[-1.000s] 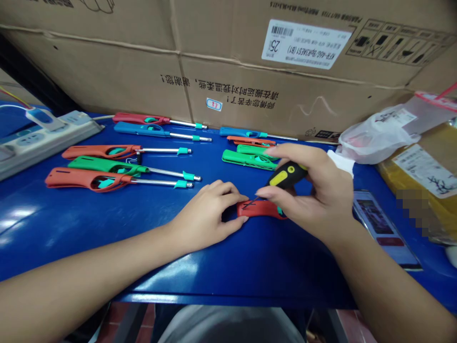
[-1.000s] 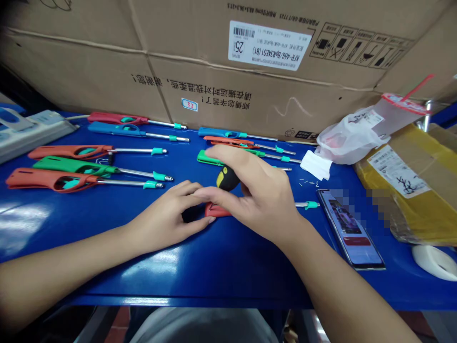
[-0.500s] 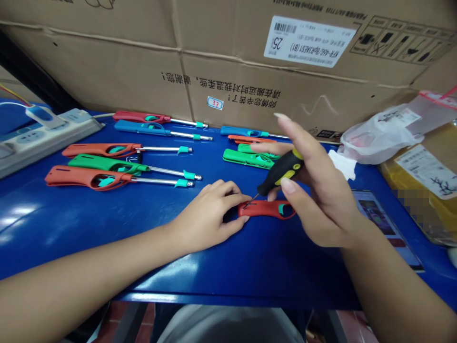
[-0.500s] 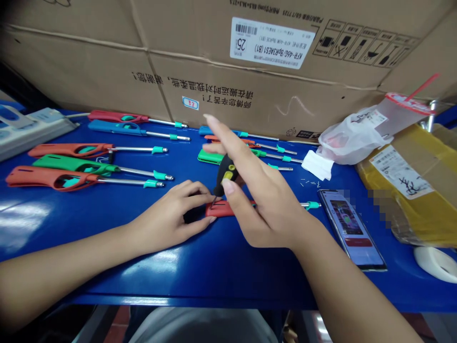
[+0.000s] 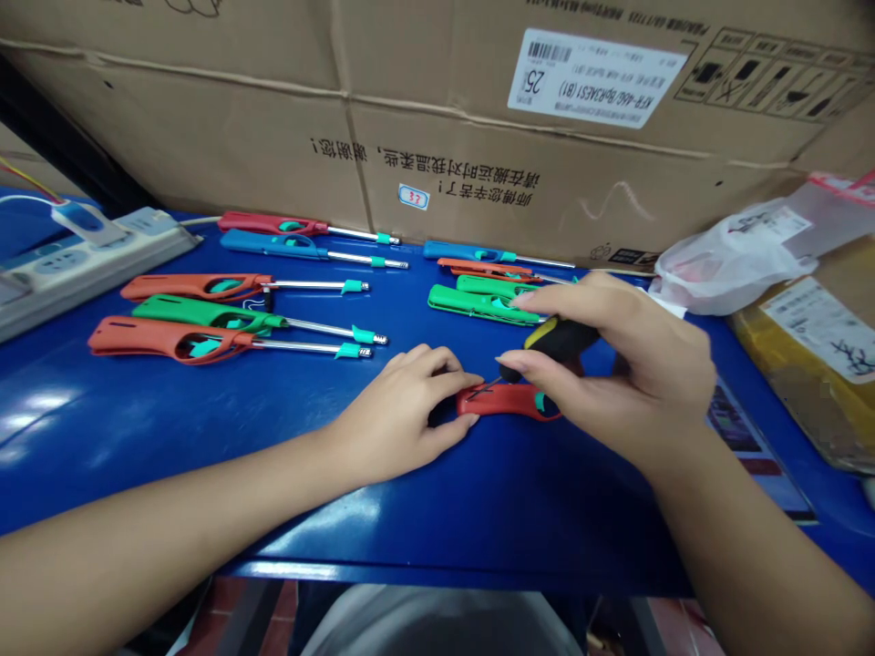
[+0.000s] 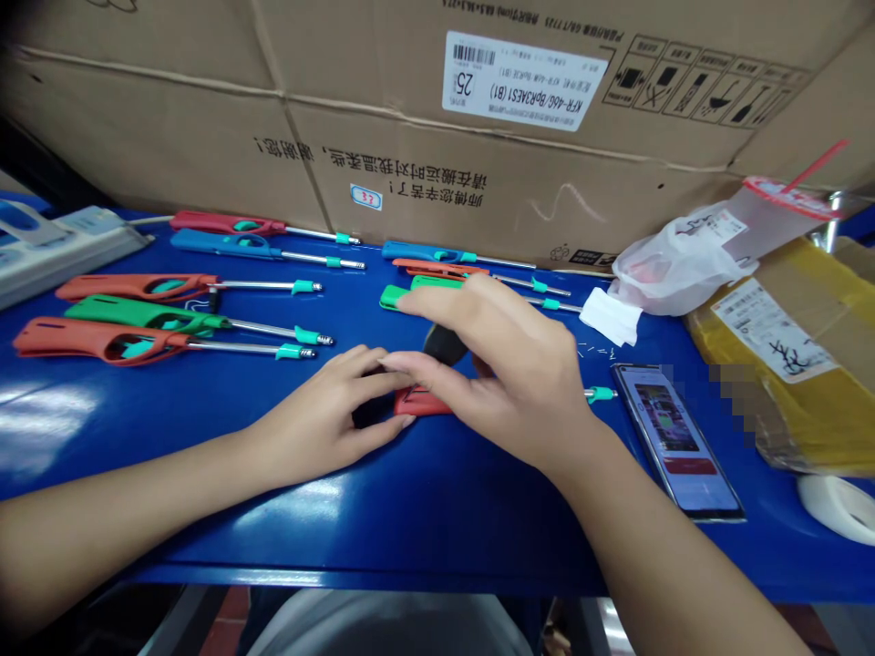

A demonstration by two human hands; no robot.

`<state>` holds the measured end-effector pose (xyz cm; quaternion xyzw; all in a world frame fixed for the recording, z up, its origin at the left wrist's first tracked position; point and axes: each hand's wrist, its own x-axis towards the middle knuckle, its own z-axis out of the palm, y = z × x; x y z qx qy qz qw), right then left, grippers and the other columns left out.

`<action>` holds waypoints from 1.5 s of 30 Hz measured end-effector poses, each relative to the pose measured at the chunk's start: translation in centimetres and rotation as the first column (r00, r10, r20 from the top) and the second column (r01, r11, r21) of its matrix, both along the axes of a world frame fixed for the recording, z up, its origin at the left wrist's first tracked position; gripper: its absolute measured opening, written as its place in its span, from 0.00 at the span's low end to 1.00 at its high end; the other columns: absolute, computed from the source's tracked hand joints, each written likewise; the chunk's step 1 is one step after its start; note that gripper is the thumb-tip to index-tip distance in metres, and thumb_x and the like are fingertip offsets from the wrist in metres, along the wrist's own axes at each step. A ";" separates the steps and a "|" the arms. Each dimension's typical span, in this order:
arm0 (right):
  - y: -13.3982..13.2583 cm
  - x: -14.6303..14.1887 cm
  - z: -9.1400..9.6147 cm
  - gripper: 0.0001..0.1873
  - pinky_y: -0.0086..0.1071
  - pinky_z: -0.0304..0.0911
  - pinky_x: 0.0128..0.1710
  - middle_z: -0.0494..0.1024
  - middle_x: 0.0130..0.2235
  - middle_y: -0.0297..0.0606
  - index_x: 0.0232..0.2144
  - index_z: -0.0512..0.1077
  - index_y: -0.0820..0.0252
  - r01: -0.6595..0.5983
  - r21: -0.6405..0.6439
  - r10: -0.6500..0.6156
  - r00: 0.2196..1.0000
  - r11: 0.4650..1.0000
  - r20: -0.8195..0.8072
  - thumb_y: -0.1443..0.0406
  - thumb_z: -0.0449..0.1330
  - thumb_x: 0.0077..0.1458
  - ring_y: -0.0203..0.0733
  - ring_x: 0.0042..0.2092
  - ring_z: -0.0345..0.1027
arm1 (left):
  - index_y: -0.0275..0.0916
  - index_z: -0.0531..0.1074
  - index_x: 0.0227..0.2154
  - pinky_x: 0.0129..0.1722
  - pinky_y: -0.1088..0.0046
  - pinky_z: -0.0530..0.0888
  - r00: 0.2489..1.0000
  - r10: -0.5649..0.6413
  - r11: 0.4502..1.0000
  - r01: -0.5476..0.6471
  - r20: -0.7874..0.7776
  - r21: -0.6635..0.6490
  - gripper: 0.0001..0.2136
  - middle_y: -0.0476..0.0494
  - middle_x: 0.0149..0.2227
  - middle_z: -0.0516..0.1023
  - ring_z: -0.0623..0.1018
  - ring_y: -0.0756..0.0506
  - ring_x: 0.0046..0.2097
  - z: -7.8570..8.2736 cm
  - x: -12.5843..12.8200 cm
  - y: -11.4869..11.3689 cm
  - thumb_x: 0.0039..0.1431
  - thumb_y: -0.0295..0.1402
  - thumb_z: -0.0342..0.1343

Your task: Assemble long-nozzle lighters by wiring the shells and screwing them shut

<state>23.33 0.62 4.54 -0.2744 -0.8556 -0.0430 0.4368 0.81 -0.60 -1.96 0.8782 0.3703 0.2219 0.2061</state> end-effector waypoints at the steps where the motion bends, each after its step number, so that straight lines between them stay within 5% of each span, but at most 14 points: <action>1: 0.1 0.1 0.0 0.16 0.35 0.77 0.38 0.84 0.43 0.36 0.52 0.76 0.54 0.007 0.015 -0.007 1.000 1.000 0.010 0.65 0.66 0.61 0.43 0.38 0.79 | 0.38 0.76 0.55 0.51 0.57 0.71 1.000 0.000 1.000 0.000 0.001 0.001 0.16 0.40 0.47 0.75 0.72 0.39 0.49 0.0 0.0 0.0 0.67 0.35 0.59; 6: 0.0 0.5 0.0 0.32 0.39 0.79 0.42 0.73 0.64 0.43 0.72 0.54 0.50 -0.081 -0.314 0.095 0.995 0.946 0.030 0.66 0.53 0.69 0.47 0.50 0.79 | 0.39 0.76 0.54 0.51 0.58 0.71 1.000 -0.007 0.999 0.007 0.001 -0.044 0.15 0.41 0.46 0.75 0.72 0.40 0.47 0.1 0.1 0.1 0.67 0.34 0.59; 11: 0.0 0.2 -0.1 0.23 0.36 0.79 0.41 0.83 0.52 0.36 0.57 0.73 0.51 0.001 -0.071 -0.001 1.000 0.997 -0.004 0.62 0.69 0.60 0.45 0.43 0.81 | 0.39 0.76 0.54 0.50 0.58 0.71 1.000 -0.001 1.000 0.001 0.004 -0.008 0.15 0.41 0.45 0.74 0.72 0.40 0.46 0.1 0.2 0.2 0.66 0.34 0.59; 16: -0.2 0.2 -0.1 0.36 0.37 0.80 0.41 0.68 0.68 0.44 0.74 0.50 0.53 -0.119 -0.329 0.138 0.990 0.937 0.035 0.68 0.54 0.68 0.48 0.57 0.76 | 0.39 0.77 0.53 0.50 0.58 0.71 1.000 -0.007 0.999 0.007 0.005 -0.031 0.14 0.42 0.45 0.74 0.72 0.41 0.47 0.1 0.1 0.2 0.67 0.34 0.60; 21: -0.2 0.0 -0.2 0.21 0.38 0.80 0.41 0.83 0.52 0.37 0.55 0.74 0.49 0.011 -0.106 -0.012 1.000 0.994 -0.008 0.63 0.68 0.60 0.48 0.45 0.80 | 0.39 0.76 0.54 0.49 0.57 0.72 1.000 -0.004 1.000 0.004 0.012 0.015 0.15 0.41 0.45 0.74 0.73 0.39 0.47 -0.2 0.0 0.3 0.67 0.35 0.60; 27: -0.1 0.2 -0.4 0.35 0.41 0.80 0.43 0.68 0.67 0.47 0.71 0.53 0.55 -0.142 -0.399 0.153 0.988 0.906 -0.006 0.70 0.56 0.65 0.51 0.59 0.73 | 0.39 0.77 0.53 0.50 0.57 0.72 1.000 -0.006 0.999 0.007 0.017 -0.035 0.15 0.41 0.44 0.74 0.73 0.41 0.46 -0.1 0.0 0.3 0.67 0.36 0.61; 32: -0.1 -0.2 -0.6 0.23 0.36 0.78 0.37 0.81 0.52 0.37 0.55 0.72 0.47 -0.029 -0.200 0.016 0.998 0.979 -0.066 0.64 0.70 0.59 0.45 0.43 0.79 | 0.38 0.77 0.53 0.49 0.57 0.72 1.000 -0.011 1.000 0.011 0.011 -0.006 0.15 0.41 0.43 0.74 0.72 0.40 0.46 -0.1 0.0 0.4 0.66 0.36 0.61; 34: -0.2 -0.4 -0.3 0.25 0.40 0.77 0.48 0.80 0.55 0.39 0.59 0.69 0.48 -0.048 -0.168 0.044 0.999 0.985 -0.028 0.63 0.67 0.61 0.49 0.51 0.78 | 0.38 0.78 0.52 0.48 0.57 0.72 1.000 -0.015 1.000 0.015 0.013 -0.004 0.14 0.41 0.43 0.74 0.72 0.40 0.45 -0.1 0.0 0.4 0.66 0.36 0.61; 37: -0.5 -0.5 0.0 0.32 0.43 0.74 0.56 0.72 0.65 0.42 0.71 0.56 0.52 -0.155 -0.320 0.167 0.986 0.935 0.010 0.67 0.56 0.68 0.50 0.62 0.70 | 0.38 0.78 0.52 0.49 0.57 0.72 1.000 -0.014 1.000 0.015 0.022 -0.010 0.14 0.41 0.43 0.74 0.73 0.40 0.46 -0.1 0.0 0.5 0.66 0.36 0.61; 39: -0.5 -0.6 -0.1 0.30 0.39 0.78 0.47 0.73 0.64 0.41 0.69 0.58 0.49 -0.167 -0.389 0.160 0.986 0.906 -0.050 0.68 0.56 0.68 0.46 0.56 0.76 | 0.39 0.78 0.52 0.49 0.57 0.72 1.000 -0.011 1.000 0.012 0.015 -0.011 0.14 0.41 0.44 0.74 0.73 0.40 0.46 -0.1 0.0 0.5 0.67 0.37 0.61; 41: -0.4 -0.7 -0.4 0.24 0.37 0.79 0.39 0.79 0.57 0.38 0.61 0.69 0.47 -0.116 -0.313 0.084 0.990 0.943 -0.112 0.65 0.64 0.64 0.45 0.45 0.79 | 0.39 0.78 0.52 0.49 0.57 0.73 1.000 -0.012 1.000 0.012 0.011 -0.011 0.14 0.41 0.43 0.74 0.73 0.40 0.46 -0.1 0.0 0.5 0.67 0.37 0.61; 43: -0.3 -0.7 -0.5 0.20 0.39 0.79 0.39 0.83 0.50 0.36 0.53 0.74 0.48 -0.054 -0.190 0.029 0.991 0.980 -0.134 0.62 0.69 0.59 0.46 0.42 0.80 | 0.39 0.78 0.52 0.49 0.57 0.73 1.000 -0.011 1.000 0.012 0.011 -0.015 0.14 0.41 0.43 0.74 0.73 0.40 0.46 -0.1 0.0 0.5 0.67 0.37 0.61; 45: -0.2 -0.4 -0.4 0.20 0.41 0.80 0.40 0.82 0.52 0.38 0.57 0.73 0.48 -0.066 -0.191 0.049 0.994 0.979 -0.097 0.61 0.66 0.63 0.48 0.46 0.80 | 0.39 0.78 0.51 0.50 0.56 0.73 1.000 -0.007 1.000 0.007 0.017 -0.019 0.13 0.41 0.44 0.75 0.73 0.40 0.46 0.0 0.0 0.4 0.67 0.37 0.61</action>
